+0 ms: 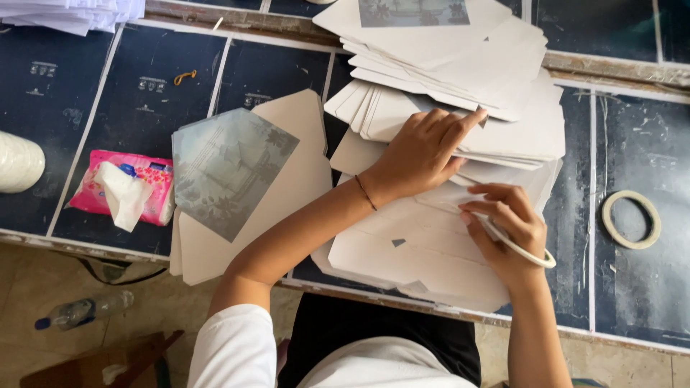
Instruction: Applying double-sided adhesive tape to the edges of cardstock folders or envelopes.
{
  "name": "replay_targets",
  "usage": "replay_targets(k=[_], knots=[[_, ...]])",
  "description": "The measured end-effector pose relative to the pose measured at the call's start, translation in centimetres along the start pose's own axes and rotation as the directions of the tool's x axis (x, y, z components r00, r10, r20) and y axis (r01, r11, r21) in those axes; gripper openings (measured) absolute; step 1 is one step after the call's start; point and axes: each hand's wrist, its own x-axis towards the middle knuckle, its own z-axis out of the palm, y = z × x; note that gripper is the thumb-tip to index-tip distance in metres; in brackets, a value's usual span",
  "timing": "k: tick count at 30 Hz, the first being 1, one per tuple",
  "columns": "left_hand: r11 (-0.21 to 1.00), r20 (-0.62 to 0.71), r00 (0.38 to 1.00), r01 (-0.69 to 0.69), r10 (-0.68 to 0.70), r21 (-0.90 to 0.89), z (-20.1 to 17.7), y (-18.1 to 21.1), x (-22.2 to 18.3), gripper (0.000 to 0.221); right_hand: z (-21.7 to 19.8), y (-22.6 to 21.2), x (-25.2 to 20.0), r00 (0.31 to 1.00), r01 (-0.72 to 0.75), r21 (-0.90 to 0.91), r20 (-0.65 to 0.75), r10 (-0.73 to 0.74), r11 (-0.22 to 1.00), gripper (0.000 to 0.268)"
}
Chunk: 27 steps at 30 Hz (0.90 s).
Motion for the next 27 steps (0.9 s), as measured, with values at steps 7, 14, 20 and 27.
replay_targets(k=[7, 14, 20, 27], knots=[[0.989, 0.132, 0.984, 0.127, -0.116, -0.074, -8.5, 5.6, -3.3, 0.112, -2.9, -5.6, -2.7, 0.991, -0.091, -0.048, -0.102, 0.085, 0.995, 0.007], [0.883, 0.358, 0.830, 0.468, -0.428, -0.031, -14.2, 12.1, -7.1, 0.098, -3.9, -10.4, -5.7, 0.921, -0.381, -0.041, 0.065, 0.383, 0.924, 0.007], [0.806, 0.412, 0.732, 0.592, -0.542, 0.008, -14.5, 15.1, -8.3, 0.105, -1.8, -9.5, -7.6, 0.909, -0.376, -0.037, 0.180, 0.376, 0.926, 0.007], [0.743, 0.436, 0.694, 0.664, -0.573, -0.081, -14.4, 15.0, -8.5, 0.104, -1.4, -9.6, -7.6, 0.899, -0.401, -0.096, 0.148, 0.411, 0.911, 0.007]])
